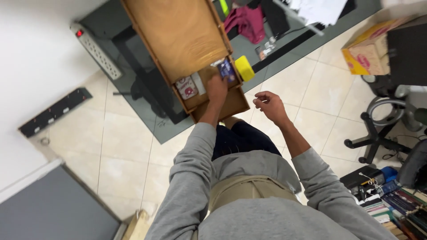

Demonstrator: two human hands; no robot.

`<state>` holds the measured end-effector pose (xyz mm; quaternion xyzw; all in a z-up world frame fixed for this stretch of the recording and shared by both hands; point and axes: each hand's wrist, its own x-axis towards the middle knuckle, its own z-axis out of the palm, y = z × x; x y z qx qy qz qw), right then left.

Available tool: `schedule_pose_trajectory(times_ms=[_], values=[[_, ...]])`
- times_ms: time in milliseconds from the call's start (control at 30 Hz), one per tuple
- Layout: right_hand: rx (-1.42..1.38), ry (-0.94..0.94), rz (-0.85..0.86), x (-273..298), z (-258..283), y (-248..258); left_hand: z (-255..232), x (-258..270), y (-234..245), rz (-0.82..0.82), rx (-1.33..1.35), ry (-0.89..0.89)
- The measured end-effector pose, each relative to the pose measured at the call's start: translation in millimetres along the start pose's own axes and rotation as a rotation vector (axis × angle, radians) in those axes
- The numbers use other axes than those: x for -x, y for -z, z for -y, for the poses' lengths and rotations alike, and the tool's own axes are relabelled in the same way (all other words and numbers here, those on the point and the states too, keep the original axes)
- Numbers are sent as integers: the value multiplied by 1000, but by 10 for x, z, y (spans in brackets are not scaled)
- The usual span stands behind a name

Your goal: Organizing various phone accessories and small items from a desk into a wooden drawer.

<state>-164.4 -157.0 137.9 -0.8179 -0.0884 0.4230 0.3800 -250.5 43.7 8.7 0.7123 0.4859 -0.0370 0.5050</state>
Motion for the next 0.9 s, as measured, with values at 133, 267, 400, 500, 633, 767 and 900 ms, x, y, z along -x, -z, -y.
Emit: schedule_pose_trajectory(times_ms=[133,267,400,500,633,767,900], values=[[-12,54,-49,-17,-129,174,52,46,-36,-24,32,-62],[-74,72,-75,-171,-439,335,323,-31,-172,43,58,-142],[-99,41,-72,-240,-340,567,42,208,74,204,43,-37],[72,51,-47,-495,-145,821,-189,329,5,-27,49,-91],[261,93,-22,-1336,-364,1216,-615,391,-424,-425,-53,-461],[350,151,-40,-2102,-589,1383,-985,218,-965,-310,-52,-585],[336,209,-10,-2610,-725,1414,-1033,-147,-1626,-198,-280,-423]])
